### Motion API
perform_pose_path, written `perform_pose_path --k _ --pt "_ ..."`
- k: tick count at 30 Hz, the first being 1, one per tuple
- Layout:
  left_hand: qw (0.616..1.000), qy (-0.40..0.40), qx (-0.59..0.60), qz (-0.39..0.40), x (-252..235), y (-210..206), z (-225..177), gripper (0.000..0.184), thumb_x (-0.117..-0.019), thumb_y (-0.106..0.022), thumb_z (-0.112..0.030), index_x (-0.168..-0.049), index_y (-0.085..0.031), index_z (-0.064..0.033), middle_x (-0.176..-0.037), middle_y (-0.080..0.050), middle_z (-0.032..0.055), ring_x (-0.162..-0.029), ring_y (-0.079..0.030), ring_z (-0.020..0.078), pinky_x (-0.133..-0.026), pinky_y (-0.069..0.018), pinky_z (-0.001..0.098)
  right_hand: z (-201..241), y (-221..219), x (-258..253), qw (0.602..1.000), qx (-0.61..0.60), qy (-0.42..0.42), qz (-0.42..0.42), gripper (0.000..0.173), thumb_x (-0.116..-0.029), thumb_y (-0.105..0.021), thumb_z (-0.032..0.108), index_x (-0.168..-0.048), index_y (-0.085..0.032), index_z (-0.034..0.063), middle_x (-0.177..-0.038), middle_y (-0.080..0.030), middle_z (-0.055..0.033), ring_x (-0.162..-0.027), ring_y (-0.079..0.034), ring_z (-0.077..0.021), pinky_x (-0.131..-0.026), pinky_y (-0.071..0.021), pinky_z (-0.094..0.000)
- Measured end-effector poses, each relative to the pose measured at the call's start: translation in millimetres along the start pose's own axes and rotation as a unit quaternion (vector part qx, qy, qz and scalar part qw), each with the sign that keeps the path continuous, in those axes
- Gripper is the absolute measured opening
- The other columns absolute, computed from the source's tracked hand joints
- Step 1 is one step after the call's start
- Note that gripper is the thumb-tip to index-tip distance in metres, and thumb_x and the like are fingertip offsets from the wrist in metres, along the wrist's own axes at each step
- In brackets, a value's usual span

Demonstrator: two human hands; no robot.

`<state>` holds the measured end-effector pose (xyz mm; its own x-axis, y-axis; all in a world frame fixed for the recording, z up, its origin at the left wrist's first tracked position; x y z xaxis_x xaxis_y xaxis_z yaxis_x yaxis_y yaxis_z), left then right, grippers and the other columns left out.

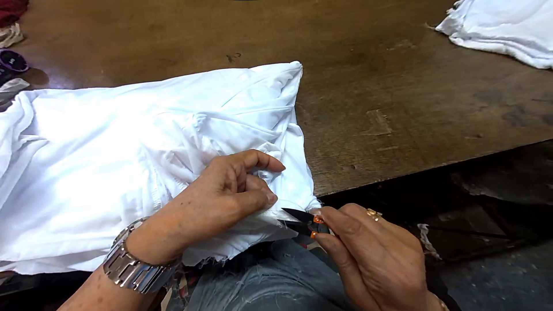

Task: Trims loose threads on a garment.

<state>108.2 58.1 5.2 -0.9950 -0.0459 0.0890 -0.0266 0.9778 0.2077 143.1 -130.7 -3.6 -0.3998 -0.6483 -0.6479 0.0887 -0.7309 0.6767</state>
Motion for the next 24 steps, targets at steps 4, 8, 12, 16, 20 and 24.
perform_pose_path --k 4,8,12,16,20,24 --pt "1.0 0.003 -0.01 0.006 1.0 -0.5 0.0 0.037 -0.0918 -0.061 -0.001 -0.129 -0.062 -0.0047 -0.07 -0.067 0.0025 -0.055 -0.059 0.007 -0.047 -0.0459 0.0165 1.3 -6.3 -3.5 1.0 -0.004 0.014 0.012 0.036 -0.1098 -0.044 0.033 -0.108 -0.068 0.0056 -0.078 -0.057 -0.0029 -0.068 -0.054 -0.0117 -0.057 -0.0409 -0.0257" --pt "1.0 0.007 -0.01 0.007 0.5 -1.0 0.3 0.037 -0.0925 -0.061 -0.001 -0.129 -0.062 -0.0046 -0.069 -0.067 0.0022 -0.054 -0.059 0.0066 -0.047 -0.0457 0.016 3.7 -6.9 -3.0 1.0 0.008 0.018 0.006 0.034 -0.1087 -0.048 0.031 -0.107 -0.069 0.0047 -0.077 -0.058 -0.0038 -0.067 -0.053 -0.013 -0.056 -0.0395 -0.0268" --pt "1.0 0.022 -0.004 0.004 -0.4 -0.2 1.4 0.036 -0.0927 -0.061 0.001 -0.128 -0.064 -0.0046 -0.068 -0.066 0.003 -0.054 -0.057 0.0069 -0.047 -0.0441 0.0165 4.7 -8.1 -1.7 1.0 0.011 0.018 0.0 0.033 -0.1082 -0.049 0.03 -0.106 -0.07 0.0052 -0.076 -0.058 -0.0037 -0.067 -0.054 -0.0135 -0.056 -0.0398 -0.0272" --pt "0.999 0.051 -0.01 0.005 -3.4 0.6 6.2 0.036 -0.0933 -0.061 0.0 -0.129 -0.064 -0.0068 -0.069 -0.066 0.0032 -0.056 -0.058 0.0077 -0.05 -0.0461 0.018 3.6 -12.9 1.7 1.0 0.006 0.02 -0.011 0.031 -0.1073 -0.05 0.027 -0.101 -0.07 0.005 -0.074 -0.057 -0.0036 -0.066 -0.054 -0.0139 -0.055 -0.0411 -0.0278" --pt "0.998 0.064 -0.006 0.012 -5.3 0.6 6.6 0.037 -0.0929 -0.061 -0.001 -0.129 -0.064 -0.0063 -0.07 -0.067 0.0034 -0.058 -0.061 0.0074 -0.052 -0.0479 0.0178 -11.8 -16.1 3.5 0.989 -0.144 -0.044 -0.017 0.033 -0.1105 -0.045 0.028 -0.103 -0.069 0.0062 -0.077 -0.059 -0.0003 -0.067 -0.056 -0.0058 -0.057 -0.0458 -0.0209" --pt "0.997 0.071 0.008 0.01 -4.9 -0.4 6.3 0.035 -0.0943 -0.059 0.001 -0.129 -0.064 -0.0057 -0.069 -0.066 0.0022 -0.057 -0.058 0.0053 -0.05 -0.0452 0.0157 -16.7 -12.3 -2.5 0.946 -0.311 -0.091 -0.028 0.037 -0.1058 -0.055 0.043 -0.125 -0.065 0.0128 -0.097 -0.065 0.0055 -0.077 -0.058 0.0026 -0.065 -0.05 -0.0145"
Point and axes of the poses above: each hand's wrist, its own x-axis away from the middle knuckle, its own y-axis out of the back of the hand, z = x × y, the point moved 8 cm from there along -x, towards the middle knuckle
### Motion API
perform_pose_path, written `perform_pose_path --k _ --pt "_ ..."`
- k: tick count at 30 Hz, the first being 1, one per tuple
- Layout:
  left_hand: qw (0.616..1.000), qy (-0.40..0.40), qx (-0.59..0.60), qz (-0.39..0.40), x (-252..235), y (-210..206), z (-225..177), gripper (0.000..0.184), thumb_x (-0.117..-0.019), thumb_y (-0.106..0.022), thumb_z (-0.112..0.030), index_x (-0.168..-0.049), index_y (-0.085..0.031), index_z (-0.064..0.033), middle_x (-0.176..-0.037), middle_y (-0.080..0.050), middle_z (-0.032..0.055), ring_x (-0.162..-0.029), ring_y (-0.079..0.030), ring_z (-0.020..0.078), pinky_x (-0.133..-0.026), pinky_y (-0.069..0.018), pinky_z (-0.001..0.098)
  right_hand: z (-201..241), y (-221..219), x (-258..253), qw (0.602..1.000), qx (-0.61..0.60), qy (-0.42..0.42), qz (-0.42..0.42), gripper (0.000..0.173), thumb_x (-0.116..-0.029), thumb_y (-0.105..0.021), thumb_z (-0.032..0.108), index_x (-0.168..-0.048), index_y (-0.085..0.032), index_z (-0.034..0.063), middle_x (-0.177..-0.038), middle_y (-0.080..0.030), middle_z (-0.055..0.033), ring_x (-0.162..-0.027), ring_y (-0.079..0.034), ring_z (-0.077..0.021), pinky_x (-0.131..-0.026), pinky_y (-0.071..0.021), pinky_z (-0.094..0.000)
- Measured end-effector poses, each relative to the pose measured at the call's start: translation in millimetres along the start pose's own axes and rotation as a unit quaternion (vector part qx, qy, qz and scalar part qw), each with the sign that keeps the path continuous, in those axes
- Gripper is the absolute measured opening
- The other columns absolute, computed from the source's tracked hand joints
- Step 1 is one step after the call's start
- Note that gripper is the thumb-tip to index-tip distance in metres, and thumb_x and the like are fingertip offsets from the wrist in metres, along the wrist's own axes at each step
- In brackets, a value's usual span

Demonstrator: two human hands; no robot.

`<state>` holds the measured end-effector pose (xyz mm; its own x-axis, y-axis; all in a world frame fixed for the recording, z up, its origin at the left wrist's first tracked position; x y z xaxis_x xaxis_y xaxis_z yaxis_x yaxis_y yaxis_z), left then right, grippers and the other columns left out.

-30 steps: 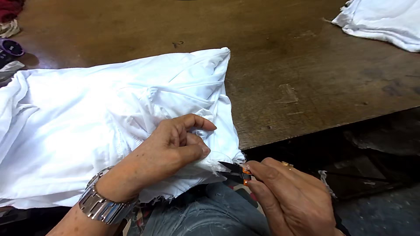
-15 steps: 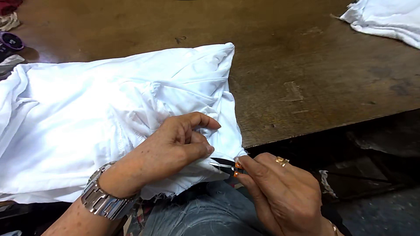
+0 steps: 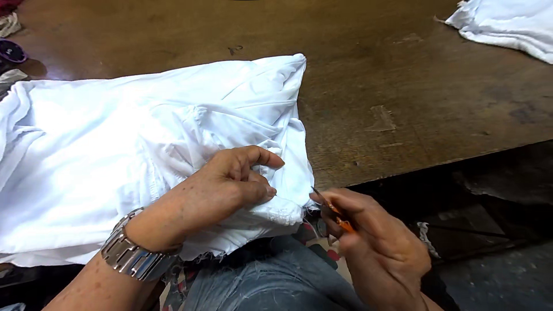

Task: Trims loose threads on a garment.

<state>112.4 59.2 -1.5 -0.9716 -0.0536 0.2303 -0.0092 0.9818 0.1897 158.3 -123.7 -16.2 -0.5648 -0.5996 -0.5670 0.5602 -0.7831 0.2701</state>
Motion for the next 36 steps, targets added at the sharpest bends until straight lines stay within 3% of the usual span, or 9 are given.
perform_pose_path --k 3,7,13,16,20,24,28,32,36 --pt "1.0 0.011 0.018 -0.003 1.8 -2.3 -2.3 0.034 -0.0957 -0.056 0.004 -0.128 -0.064 -0.0034 -0.071 -0.068 0.0041 -0.056 -0.057 0.005 -0.049 -0.0432 0.0145 18.2 -12.8 -11.2 0.992 0.103 0.075 -0.003 0.038 -0.0924 -0.076 0.031 -0.12 -0.069 0.0063 -0.087 -0.065 0.0005 -0.075 -0.059 -0.0043 -0.065 -0.0505 -0.0194" --pt "1.0 0.006 0.008 0.014 -1.0 -0.8 1.0 0.038 -0.0935 -0.059 0.001 -0.131 -0.063 -0.0053 -0.074 -0.069 0.0047 -0.06 -0.061 0.0064 -0.052 -0.0471 0.0165 27.5 -35.9 -21.0 0.98 0.149 0.13 0.013 0.016 -0.0947 -0.06 0.008 -0.1 -0.075 0.0047 -0.07 -0.055 -0.0005 -0.064 -0.052 -0.0099 -0.056 -0.0413 -0.0235" --pt "1.0 0.008 -0.002 0.006 1.7 -1.2 -0.7 0.038 -0.0949 -0.057 0.002 -0.132 -0.062 -0.0052 -0.07 -0.067 0.0036 -0.056 -0.057 0.0053 -0.049 -0.043 0.0153 40.1 -44.0 7.3 0.941 -0.035 0.151 0.301 0.027 -0.104 -0.047 0.019 -0.083 -0.06 0.008 -0.068 -0.055 -0.0062 -0.061 -0.056 -0.0184 -0.052 -0.0428 -0.0324" --pt "1.0 0.01 0.012 0.011 1.6 -1.2 -0.2 0.036 -0.0955 -0.056 0.003 -0.131 -0.063 -0.0038 -0.071 -0.068 0.0045 -0.056 -0.057 0.0046 -0.049 -0.0431 0.0144 33.8 -22.3 7.7 0.97 -0.049 0.106 0.215 0.032 -0.1052 -0.055 0.025 -0.08 -0.058 0.0064 -0.068 -0.054 -0.0053 -0.062 -0.054 -0.0132 -0.056 -0.0414 -0.0263" --pt "1.0 0.011 0.019 0.009 0.1 -1.8 -0.1 0.036 -0.0945 -0.058 0.002 -0.129 -0.064 -0.0048 -0.073 -0.068 0.0048 -0.058 -0.058 0.005 -0.051 -0.0456 0.0148 21.6 -16.6 -13.7 0.992 0.078 0.088 0.037 0.019 -0.0951 -0.067 0.014 -0.109 -0.075 0.0055 -0.077 -0.066 0.0008 -0.068 -0.06 -0.0044 -0.059 -0.05 -0.0195" --pt "1.0 -0.002 -0.016 0.003 2.6 -0.5 -1.2 0.037 -0.0948 -0.057 -0.001 -0.13 -0.063 -0.0082 -0.074 -0.069 0.0045 -0.058 -0.059 0.0068 -0.05 -0.0447 0.0165 16.2 -29.7 -16.9 0.988 -0.093 0.097 0.082 0.013 -0.0963 -0.061 0.007 -0.089 -0.069 0.0001 -0.074 -0.062 -0.0027 -0.069 -0.059 -0.0059 -0.061 -0.0497 -0.0194" --pt "1.0 -0.012 0.001 0.008 4.1 1.5 -0.1 0.036 -0.0949 -0.057 0.0 -0.13 -0.063 -0.0066 -0.077 -0.07 0.0057 -0.061 -0.062 0.0068 -0.053 -0.0481 0.0158 -12.2 -10.3 -5.2 0.937 -0.336 -0.072 0.057 0.034 -0.1048 -0.058 0.033 -0.079 -0.058 0.011 -0.066 -0.048 0.0056 -0.061 -0.048 0.0006 -0.057 -0.0421 -0.0166" --pt "1.0 -0.01 0.005 0.01 1.3 0.8 0.0 0.037 -0.094 -0.057 0.0 -0.13 -0.063 -0.0068 -0.077 -0.071 0.0074 -0.059 -0.061 0.0078 -0.051 -0.0476 0.0168 -21.5 6.1 -3.9 0.969 -0.233 -0.087 -0.005 0.024 -0.0838 -0.084 0.018 -0.098 -0.066 0.0117 -0.071 -0.055 0.0074 -0.056 -0.048 0.0032 -0.049 -0.0437 -0.0119" --pt "1.0 -0.02 -0.008 0.006 4.7 0.4 -2.5 0.038 -0.0957 -0.054 0.001 -0.132 -0.062 -0.0076 -0.077 -0.071 0.008 -0.057 -0.061 0.0083 -0.049 -0.0469 0.0168 -13.5 -17.0 -4.3 0.999 -0.014 0.0 0.047 0.021 -0.0888 -0.073 0.011 -0.108 -0.071 0.0027 -0.077 -0.065 0.0019 -0.066 -0.061 -0.0036 -0.058 -0.0532 -0.0199"
Point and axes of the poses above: each hand's wrist, its own x-axis away from the middle knuckle, its own y-axis out of the back of the hand, z = x × y, the point moved 8 cm from there along -x, towards the middle knuckle
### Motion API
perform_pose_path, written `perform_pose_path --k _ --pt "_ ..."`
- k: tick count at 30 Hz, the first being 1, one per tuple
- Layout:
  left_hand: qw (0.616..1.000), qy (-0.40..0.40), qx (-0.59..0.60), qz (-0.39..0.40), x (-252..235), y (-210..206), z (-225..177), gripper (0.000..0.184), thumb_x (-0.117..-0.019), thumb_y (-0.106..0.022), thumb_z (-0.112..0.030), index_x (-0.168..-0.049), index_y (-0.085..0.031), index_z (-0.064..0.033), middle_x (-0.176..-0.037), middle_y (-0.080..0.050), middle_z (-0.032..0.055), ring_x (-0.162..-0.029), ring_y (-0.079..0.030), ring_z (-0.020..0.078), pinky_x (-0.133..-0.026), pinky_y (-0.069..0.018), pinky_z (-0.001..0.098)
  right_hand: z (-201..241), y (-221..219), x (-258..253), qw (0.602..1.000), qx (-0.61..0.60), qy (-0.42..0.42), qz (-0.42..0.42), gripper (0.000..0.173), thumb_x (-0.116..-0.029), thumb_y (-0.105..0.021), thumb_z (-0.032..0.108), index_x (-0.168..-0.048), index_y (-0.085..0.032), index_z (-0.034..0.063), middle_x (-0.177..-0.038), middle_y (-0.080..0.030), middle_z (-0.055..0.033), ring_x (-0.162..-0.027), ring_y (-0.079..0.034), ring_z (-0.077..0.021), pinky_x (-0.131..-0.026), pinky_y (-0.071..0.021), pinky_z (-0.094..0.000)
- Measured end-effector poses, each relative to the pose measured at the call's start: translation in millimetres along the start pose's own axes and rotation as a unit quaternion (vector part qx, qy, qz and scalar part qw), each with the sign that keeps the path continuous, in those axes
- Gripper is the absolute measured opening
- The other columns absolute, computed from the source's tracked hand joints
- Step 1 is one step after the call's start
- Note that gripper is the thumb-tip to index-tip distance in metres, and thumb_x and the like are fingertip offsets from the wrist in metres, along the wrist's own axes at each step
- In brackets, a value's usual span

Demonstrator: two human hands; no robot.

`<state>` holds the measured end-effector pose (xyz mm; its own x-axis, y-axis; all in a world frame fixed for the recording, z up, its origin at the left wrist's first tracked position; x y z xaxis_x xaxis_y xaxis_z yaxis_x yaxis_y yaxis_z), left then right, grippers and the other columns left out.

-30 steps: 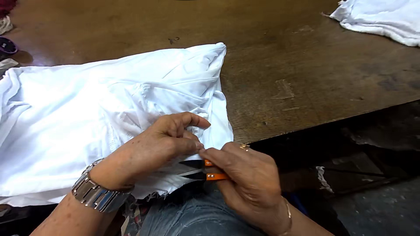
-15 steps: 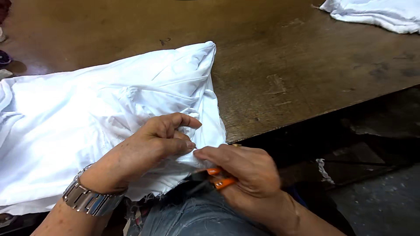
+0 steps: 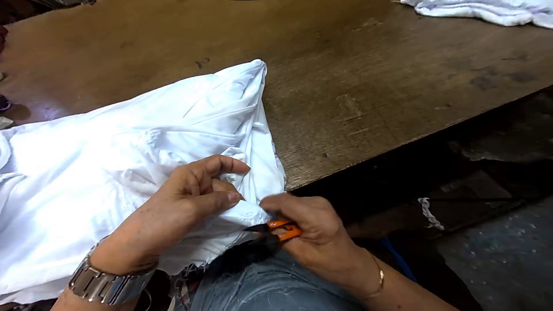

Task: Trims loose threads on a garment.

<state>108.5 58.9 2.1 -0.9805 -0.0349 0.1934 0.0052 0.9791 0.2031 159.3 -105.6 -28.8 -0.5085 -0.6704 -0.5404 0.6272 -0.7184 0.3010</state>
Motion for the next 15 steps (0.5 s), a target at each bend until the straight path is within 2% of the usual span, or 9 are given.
perform_pose_path --k 1,3,5,7,10,12,13,14,15 --pt "1.0 -0.018 -0.007 -0.002 1.0 1.2 -2.8 0.035 -0.0956 -0.055 0.001 -0.128 -0.064 -0.0072 -0.077 -0.071 0.0071 -0.058 -0.061 0.0075 -0.05 -0.0471 0.0164 2.5 -2.1 -0.5 0.998 0.05 0.035 0.008 0.012 -0.0918 -0.065 0.009 -0.1 -0.072 0.0027 -0.077 -0.066 0.0003 -0.068 -0.062 -0.0059 -0.059 -0.0525 -0.0222" --pt "0.996 -0.077 -0.048 -0.009 6.5 4.8 -12.9 0.022 -0.097 -0.054 -0.001 -0.108 -0.072 -0.0065 -0.079 -0.068 0.0032 -0.061 -0.059 0.0063 -0.052 -0.0473 0.0162 4.6 4.3 0.5 0.989 0.125 0.08 0.017 0.015 -0.0949 -0.056 0.008 -0.09 -0.07 0.0047 -0.075 -0.062 -0.001 -0.068 -0.06 -0.0095 -0.057 -0.0491 -0.0249" --pt "0.983 -0.137 -0.123 -0.015 15.5 9.9 -26.2 0.028 -0.0961 -0.05 -0.004 -0.092 -0.076 -0.0117 -0.084 -0.071 -0.0003 -0.07 -0.065 0.0075 -0.061 -0.0531 0.0196 -0.6 21.3 3.9 0.983 0.161 0.09 0.021 0.02 -0.0984 -0.051 0.011 -0.088 -0.068 0.006 -0.074 -0.06 -0.0008 -0.066 -0.059 -0.0095 -0.056 -0.048 -0.0251" --pt "0.968 -0.172 -0.18 -0.012 26.9 15.3 -37.5 0.028 -0.098 -0.049 -0.007 -0.094 -0.076 -0.0143 -0.091 -0.073 -0.0018 -0.08 -0.069 0.0106 -0.07 -0.0583 0.0245 -11.6 39.7 8.8 0.989 0.13 0.063 0.027 0.022 -0.0999 -0.051 0.016 -0.084 -0.063 0.0073 -0.071 -0.056 0.002 -0.062 -0.054 -0.0048 -0.054 -0.0456 -0.0207" --pt "0.964 -0.143 -0.218 -0.049 43.2 26.0 -50.0 0.015 -0.0909 -0.065 -0.015 -0.1 -0.077 -0.0155 -0.099 -0.073 -0.0027 -0.088 -0.07 0.0133 -0.077 -0.0596 0.0273 -20.6 57.4 14.2 0.999 0.039 0.005 -0.013 0.025 -0.0965 -0.064 0.018 -0.074 -0.057 0.0085 -0.065 -0.049 0.0049 -0.056 -0.046 0.0004 -0.049 -0.0382 -0.0143" --pt "0.964 -0.121 -0.21 -0.108 50.3 35.3 -59.1 0.01 -0.0857 -0.073 -0.014 -0.095 -0.076 -0.0144 -0.099 -0.073 -0.0026 -0.09 -0.069 0.0131 -0.081 -0.0594 0.0272 -18.9 56.2 13.9 0.999 0.018 -0.011 -0.047 0.018 -0.0883 -0.077 0.018 -0.082 -0.063 0.0082 -0.071 -0.057 0.0046 -0.06 -0.052 -0.0001 -0.051 -0.0449 -0.0151" --pt "0.96 -0.124 -0.195 -0.158 52.9 41.1 -65.2 0.009 -0.0834 -0.071 -0.007 -0.091 -0.074 -0.0121 -0.095 -0.072 -0.0022 -0.086 -0.068 0.0116 -0.078 -0.0586 0.0251 -16.6 51.6 12.2 0.999 0.026 -0.007 -0.045 0.018 -0.0855 -0.08 0.018 -0.095 -0.07 0.0072 -0.079 -0.065 0.0034 -0.067 -0.06 -0.0015 -0.057 -0.0537 -0.0175" --pt "0.952 -0.137 -0.173 -0.212 56.5 48.1 -71.7 0.012 -0.0826 -0.067 0.0 -0.09 -0.071 -0.0078 -0.092 -0.07 -0.0008 -0.082 -0.067 0.0107 -0.076 -0.058 0.0232 -14.8 44.7 9.6 0.998 0.046 0.002 -0.034 0.027 -0.0851 -0.079 0.016 -0.11 -0.072 0.0062 -0.088 -0.071 0.0019 -0.074 -0.065 -0.0032 -0.064 -0.0578 -0.0207" --pt "0.942 -0.145 -0.164 -0.254 61.1 55.0 -78.3 0.015 -0.0857 -0.062 0.006 -0.096 -0.066 -0.0044 -0.093 -0.069 -0.0006 -0.082 -0.066 0.0082 -0.077 -0.0574 0.0209 -14.1 36.9 6.2 0.996 0.08 0.013 -0.026 0.032 -0.0864 -0.075 0.015 -0.118 -0.073 0.0068 -0.091 -0.072 0.0016 -0.075 -0.065 -0.0044 -0.065 -0.0573 -0.0231"
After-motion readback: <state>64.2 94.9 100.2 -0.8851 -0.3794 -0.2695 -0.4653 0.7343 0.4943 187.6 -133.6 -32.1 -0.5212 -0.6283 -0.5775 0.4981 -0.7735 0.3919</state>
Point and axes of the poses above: each hand's wrist, its own x-axis away from the middle knuckle, its own y-axis out of the back of the hand, z = x × y, the point moved 8 cm from there along -x, towards the middle knuckle
